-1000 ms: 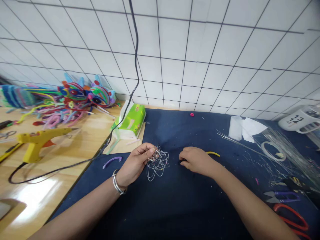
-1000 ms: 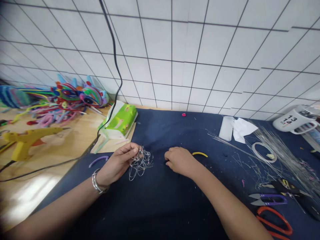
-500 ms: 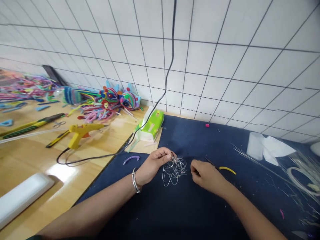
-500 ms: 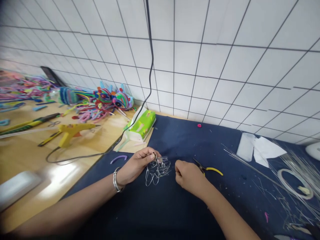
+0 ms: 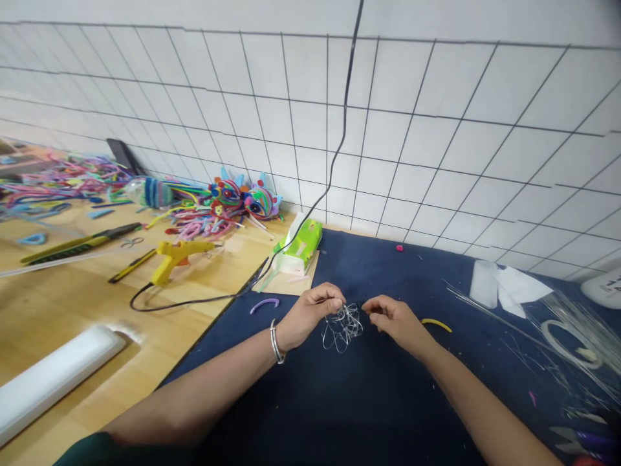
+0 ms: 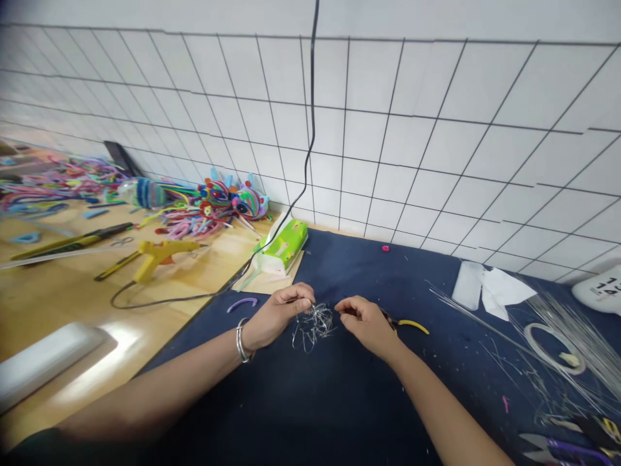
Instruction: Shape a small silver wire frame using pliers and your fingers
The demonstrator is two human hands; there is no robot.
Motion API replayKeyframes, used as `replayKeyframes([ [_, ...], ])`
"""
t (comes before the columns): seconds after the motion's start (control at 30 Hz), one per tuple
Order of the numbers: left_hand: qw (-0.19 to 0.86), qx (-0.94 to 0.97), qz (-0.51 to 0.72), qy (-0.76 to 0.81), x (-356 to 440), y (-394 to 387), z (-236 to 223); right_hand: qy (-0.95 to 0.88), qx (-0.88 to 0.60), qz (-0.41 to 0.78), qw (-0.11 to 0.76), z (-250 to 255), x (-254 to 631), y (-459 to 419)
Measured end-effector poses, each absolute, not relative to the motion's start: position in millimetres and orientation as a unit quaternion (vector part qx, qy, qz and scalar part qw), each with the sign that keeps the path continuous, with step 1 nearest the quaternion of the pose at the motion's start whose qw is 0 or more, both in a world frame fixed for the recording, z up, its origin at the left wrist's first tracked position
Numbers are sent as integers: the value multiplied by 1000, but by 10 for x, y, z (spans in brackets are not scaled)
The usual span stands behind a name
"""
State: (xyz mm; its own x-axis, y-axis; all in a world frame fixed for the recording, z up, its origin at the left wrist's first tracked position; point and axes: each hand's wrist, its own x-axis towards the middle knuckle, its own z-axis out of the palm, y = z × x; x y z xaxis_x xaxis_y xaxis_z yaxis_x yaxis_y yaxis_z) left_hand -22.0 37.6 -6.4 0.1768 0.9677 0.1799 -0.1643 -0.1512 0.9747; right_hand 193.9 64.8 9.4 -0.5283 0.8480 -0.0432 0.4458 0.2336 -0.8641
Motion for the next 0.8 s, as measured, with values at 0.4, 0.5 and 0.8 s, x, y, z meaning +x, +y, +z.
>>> replayKeyframes([
  [0.4,635,423,541,354,-148,381,-205,-792,-388,356,308,104,1788,437],
  [0.5,680,365,547,324,-109,363,-209,-809,-385,298,330,88,1765,385],
  [0.8,735,289,537,297,-55,359,-243,-824,-403,205,341,34,1754,356],
])
